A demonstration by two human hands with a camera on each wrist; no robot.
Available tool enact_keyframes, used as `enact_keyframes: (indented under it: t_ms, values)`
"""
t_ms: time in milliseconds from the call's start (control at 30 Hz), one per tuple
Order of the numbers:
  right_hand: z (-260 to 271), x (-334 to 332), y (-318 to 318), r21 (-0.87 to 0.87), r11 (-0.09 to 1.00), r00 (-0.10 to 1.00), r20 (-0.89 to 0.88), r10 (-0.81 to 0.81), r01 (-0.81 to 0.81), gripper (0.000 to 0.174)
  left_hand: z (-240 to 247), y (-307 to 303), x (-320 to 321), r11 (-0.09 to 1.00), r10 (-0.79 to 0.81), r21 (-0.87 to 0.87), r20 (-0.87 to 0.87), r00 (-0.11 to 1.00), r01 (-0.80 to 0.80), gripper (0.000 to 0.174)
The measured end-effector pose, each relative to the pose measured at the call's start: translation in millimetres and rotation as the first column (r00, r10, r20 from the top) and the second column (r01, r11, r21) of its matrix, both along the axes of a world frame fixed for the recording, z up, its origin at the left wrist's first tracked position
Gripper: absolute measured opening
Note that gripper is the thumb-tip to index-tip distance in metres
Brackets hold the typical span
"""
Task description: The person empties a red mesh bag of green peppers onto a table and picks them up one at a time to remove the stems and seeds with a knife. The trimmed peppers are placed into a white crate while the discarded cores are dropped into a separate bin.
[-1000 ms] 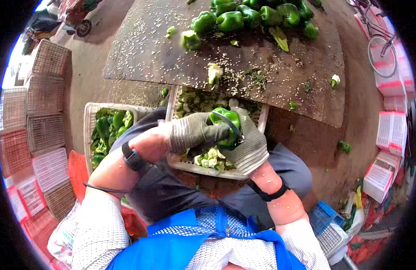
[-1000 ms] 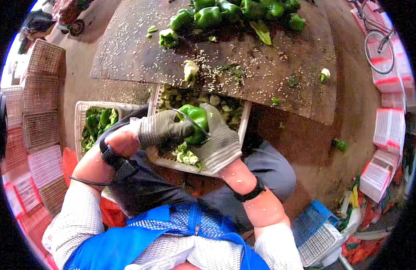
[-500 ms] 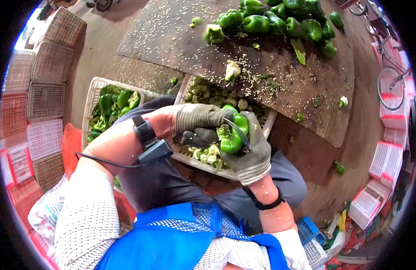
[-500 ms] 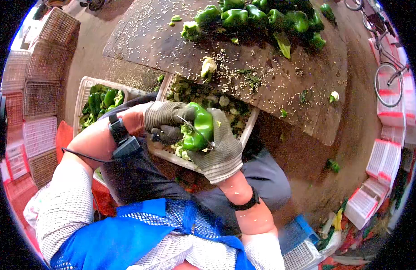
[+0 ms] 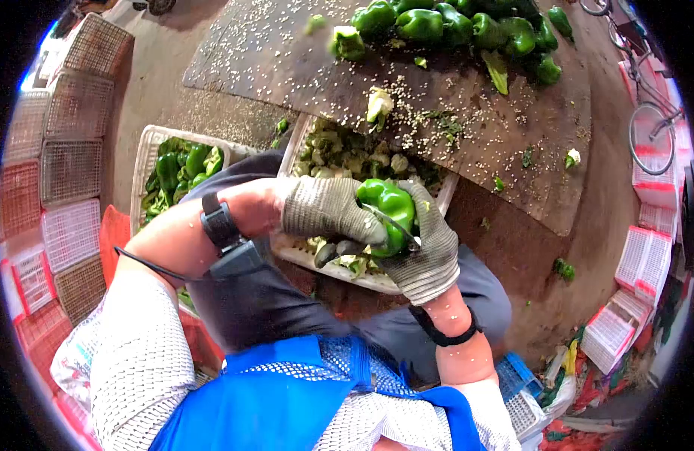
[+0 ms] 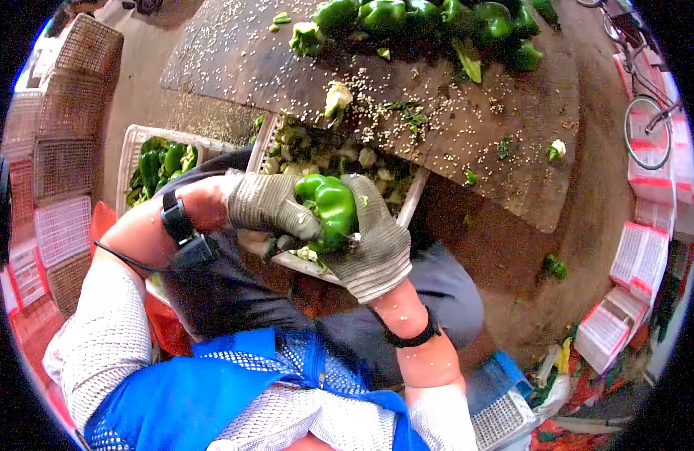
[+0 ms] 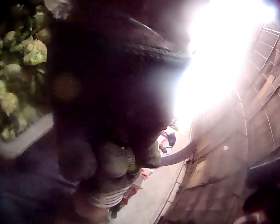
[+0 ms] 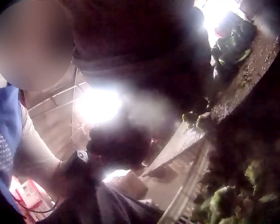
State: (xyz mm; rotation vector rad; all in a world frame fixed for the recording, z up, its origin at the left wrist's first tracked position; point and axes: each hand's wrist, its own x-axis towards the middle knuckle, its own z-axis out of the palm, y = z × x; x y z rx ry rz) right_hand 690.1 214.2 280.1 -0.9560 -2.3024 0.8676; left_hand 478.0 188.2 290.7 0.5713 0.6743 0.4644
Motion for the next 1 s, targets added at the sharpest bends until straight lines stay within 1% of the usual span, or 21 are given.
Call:
enact_keyframes:
  t_ms: [67, 133, 167, 200, 233, 267, 300, 367, 400, 500, 567, 633, 667, 700, 767, 800, 867, 900, 933, 967, 1000]
  values:
    - [-0.1, -0.4, -0.4, -0.053, 0.998, 1.0, -0.015, 0.022, -0.023, 0.078, -6.4, -6.0, -2.2, 1.0, -0.017, 0.01, 0.008, 1.0, 0.017, 0.039]
    - [3.1, 1.2, -1.4, -0.193, 0.979, 0.998, -0.039, 0.057, -0.063, 0.073, -15.6, -10.9, -11.7, 0.911, -0.045, 0.411, -0.014, 0.999, 0.047, 0.044]
    - [3.1, 2.8, 1.9, -0.247, 0.96, 0.987, -0.128, 0.101, -0.13, 0.07, -20.8, -10.1, -13.0, 0.857, -0.08, 0.498, -0.128, 0.989, 0.134, 0.045]
    - [2.8, 4.3, 2.1, -0.307, 0.943, 0.989, -0.111, 0.099, -0.129, 0.068, -29.3, -12.8, -12.4, 0.9, -0.085, 0.425, -0.034, 0.996, 0.092, 0.048]
    - [3.3, 5.1, 3.6, -0.357, 0.926, 0.991, -0.094, 0.094, -0.122, 0.066, -27.6, -7.9, -10.4, 0.874, -0.186, 0.433, -0.118, 0.975, 0.219, 0.048]
    - [6.9, 7.3, 5.8, -0.397, 0.91, 0.989, -0.124, 0.079, -0.122, 0.06, -22.0, -7.3, -14.4, 0.864, -0.165, 0.463, -0.106, 0.981, 0.196, 0.046]
    - [11.0, 7.6, 6.9, -0.442, 0.895, 0.998, -0.007, 0.069, -0.065, 0.057, -14.2, -5.4, -19.8, 0.851, -0.147, 0.496, -0.091, 0.985, 0.173, 0.045]
    - [4.6, 10.5, 10.4, -0.637, 0.77, 0.999, 0.036, -0.013, 0.033, 0.058, 0.4, -0.5, -28.2, 0.883, -0.138, 0.439, -0.092, 0.986, 0.164, 0.048]
    - [-1.6, 15.1, 12.3, -0.723, 0.691, 0.997, -0.054, -0.062, 0.004, 0.064, 14.7, 4.5, -34.5, 0.843, -0.189, 0.468, -0.204, 0.961, 0.265, 0.053]
    - [-9.7, 21.0, 20.5, -0.863, 0.488, 0.921, -0.288, -0.261, -0.132, 0.074, 2.1, -1.5, -33.1, 0.849, -0.209, 0.476, -0.097, 0.973, 0.23, 0.059]
    - [-7.9, 24.5, 25.7, -0.875, 0.458, 0.87, -0.342, -0.354, -0.158, 0.062, 1.8, 1.2, -31.7, 0.708, -0.195, 0.593, -0.358, 0.913, 0.383, 0.088]
    - [-5.6, 27.2, 29.2, -0.884, 0.445, 0.839, -0.347, -0.418, -0.144, 0.055, -1.0, 0.3, -31.8, 0.786, -0.027, 0.43, -0.694, 0.719, 0.444, 0.101]
    - [-4.2, 28.2, 29.9, -0.889, 0.444, 0.837, -0.326, -0.439, -0.114, 0.054, -5.4, 3.0, -28.0, 0.64, 0.329, 0.698, -0.627, 0.706, 0.321, 0.109]
    - [-0.5, 30.5, 29.3, -0.911, 0.405, 0.847, -0.277, -0.454, -0.081, 0.053, -5.9, 8.0, -24.5, 0.506, 0.506, 0.815, -0.546, 0.668, 0.284, 0.11]
    - [4.9, 17.8, 21.4, -0.919, 0.382, 0.817, -0.295, -0.496, -0.099, 0.052, 3.8, 11.5, 3.2, 0.374, 0.56, 0.882, -0.462, 0.688, 0.287, 0.109]
    - [-7.8, 25.9, 21.1, -0.897, 0.411, 0.862, -0.332, -0.384, -0.163, 0.066, 7.7, 10.0, 17.2, 0.317, 0.6, 0.898, -0.439, 0.669, 0.305, 0.109]
    - [-9.9, 23.3, 8.8, -0.946, 0.253, 0.808, -0.307, -0.504, -0.201, 0.056, -7.1, 1.9, 38.2, 0.234, 0.712, 0.919, -0.384, 0.587, 0.318, 0.11]
    - [-2.2, 18.8, 1.9, -0.891, 0.386, 0.824, -0.397, -0.403, -0.241, 0.052, -19.1, -1.2, 45.9, 0.199, 0.771, 0.932, -0.34, 0.539, 0.304, 0.111]
    - [-28.5, 44.5, 9.5, -0.829, 0.551, 0.929, -0.274, -0.251, -0.095, 0.059, -7.5, -7.4, 43.6, 0.293, 0.747, 0.927, -0.375, 0.549, 0.234, 0.11]
    - [-17.2, 31.9, 2.3, -0.875, 0.444, 0.842, -0.381, -0.383, -0.195, 0.072, 6.6, -11.6, 41.4, 0.371, 0.716, 0.915, -0.39, 0.579, 0.157, 0.109]
    - [-1.6, 22.2, -5.2, -0.864, 0.463, 0.84, -0.394, -0.374, -0.199, 0.076, 12.8, -14.3, 40.1, 0.371, 0.696, 0.916, -0.382, 0.608, 0.151, 0.105]
